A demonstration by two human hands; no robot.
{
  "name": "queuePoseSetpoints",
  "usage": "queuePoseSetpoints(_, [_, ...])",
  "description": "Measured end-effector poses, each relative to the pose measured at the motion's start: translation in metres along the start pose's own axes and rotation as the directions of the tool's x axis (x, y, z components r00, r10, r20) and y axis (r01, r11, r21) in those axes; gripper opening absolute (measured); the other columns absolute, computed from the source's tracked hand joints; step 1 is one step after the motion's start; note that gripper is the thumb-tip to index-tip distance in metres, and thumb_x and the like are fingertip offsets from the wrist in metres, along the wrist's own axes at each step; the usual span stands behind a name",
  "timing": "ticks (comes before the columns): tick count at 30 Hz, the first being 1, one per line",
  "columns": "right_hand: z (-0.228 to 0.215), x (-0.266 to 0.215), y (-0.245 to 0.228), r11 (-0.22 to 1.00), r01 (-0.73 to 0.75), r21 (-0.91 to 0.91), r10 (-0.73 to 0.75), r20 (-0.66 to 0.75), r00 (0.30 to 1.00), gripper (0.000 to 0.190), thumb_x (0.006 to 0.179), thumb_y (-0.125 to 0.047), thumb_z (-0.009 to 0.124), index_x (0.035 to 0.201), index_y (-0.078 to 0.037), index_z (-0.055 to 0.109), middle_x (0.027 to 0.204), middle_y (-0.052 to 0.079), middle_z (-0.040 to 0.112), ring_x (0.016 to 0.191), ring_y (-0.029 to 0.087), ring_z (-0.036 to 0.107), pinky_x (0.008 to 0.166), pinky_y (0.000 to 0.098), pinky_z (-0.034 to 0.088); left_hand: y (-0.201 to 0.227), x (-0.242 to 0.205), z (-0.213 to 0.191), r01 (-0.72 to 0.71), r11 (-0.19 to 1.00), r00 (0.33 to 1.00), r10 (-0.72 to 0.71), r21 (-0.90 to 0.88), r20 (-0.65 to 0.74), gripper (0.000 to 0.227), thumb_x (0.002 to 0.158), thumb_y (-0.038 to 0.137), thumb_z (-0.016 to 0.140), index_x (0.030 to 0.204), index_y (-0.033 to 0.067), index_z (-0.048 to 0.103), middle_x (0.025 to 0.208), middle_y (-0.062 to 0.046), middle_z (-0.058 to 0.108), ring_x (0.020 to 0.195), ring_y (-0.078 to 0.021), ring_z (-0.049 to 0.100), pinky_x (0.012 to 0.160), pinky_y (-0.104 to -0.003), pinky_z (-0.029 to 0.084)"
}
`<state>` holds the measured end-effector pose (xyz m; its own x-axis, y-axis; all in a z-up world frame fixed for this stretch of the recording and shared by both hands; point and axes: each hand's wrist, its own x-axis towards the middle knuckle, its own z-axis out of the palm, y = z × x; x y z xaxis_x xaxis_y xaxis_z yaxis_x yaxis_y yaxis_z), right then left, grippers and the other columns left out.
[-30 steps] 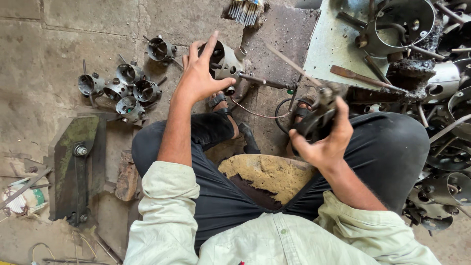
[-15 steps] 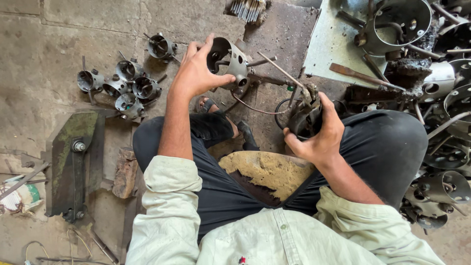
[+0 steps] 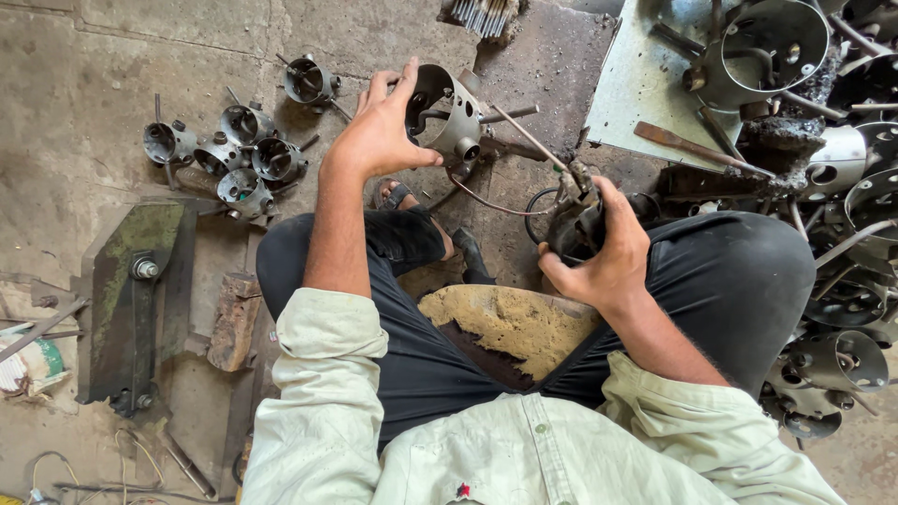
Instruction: The person sits on the floor and uses a handheld welding torch to join metal components. They pick up individual metal parts from a pile, position them, and apply the welding torch to create sparks and fuses the pieces together. The person repeats this process with multiple metal parts throughout the clip.
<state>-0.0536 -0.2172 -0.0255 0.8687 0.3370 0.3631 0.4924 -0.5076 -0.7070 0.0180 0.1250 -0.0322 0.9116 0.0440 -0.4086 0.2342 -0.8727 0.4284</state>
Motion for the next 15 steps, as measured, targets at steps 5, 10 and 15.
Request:
queuePoseSetpoints(5, [-0.006, 0.006, 0.011, 0.999, -0.017, 0.038, 0.02, -0.06, 0.998, 0.081, 0.08, -0.022, 0.081, 0.148, 0.001, 0.044, 0.108, 0.011, 0.069, 0.089, 0.022, 0.073, 0.084, 0.0324, 0.061, 0.014, -0.007, -0.004, 0.083, 0.996, 0.993, -0.085, -0.031, -0.079, 0.125, 0.052, 0.051, 0.094, 0.155, 0.0129, 0.033, 0.152, -0.018, 0.044, 0.136, -0.0377, 0.051, 0.111, -0.05, 0.045])
queuePoseSetpoints(10, [-0.018, 0.011, 0.023, 0.993, -0.085, 0.086, 0.094, -0.118, 0.989, 0.078, 0.081, -0.021, 0.084, 0.146, 0.0, 0.045, 0.093, 0.008, 0.064, 0.075, 0.019, 0.067, 0.072, 0.0308, 0.058, 0.044, -0.01, -0.004, 0.299, 0.943, 0.946, -0.272, 0.145, -0.177, 0.127, 0.059, 0.093, 0.078, 0.14, 0.0017, 0.043, 0.123, -0.02, 0.063, 0.111, -0.033, 0.065, 0.09, -0.048, 0.055])
queuePoseSetpoints(15, [-0.025, 0.008, 0.033, 0.974, -0.16, 0.158, 0.181, -0.128, 0.975, 0.075, 0.082, -0.019, 0.084, 0.143, 0.0, 0.045, 0.096, 0.005, 0.063, 0.078, 0.015, 0.067, 0.073, 0.0269, 0.058, 0.062, -0.008, 0.016, 0.329, 0.94, 0.934, -0.309, 0.092, -0.181, 0.105, 0.074, 0.09, 0.062, 0.133, 0.005, 0.047, 0.088, -0.015, 0.071, 0.075, -0.0265, 0.072, 0.058, -0.038, 0.057])
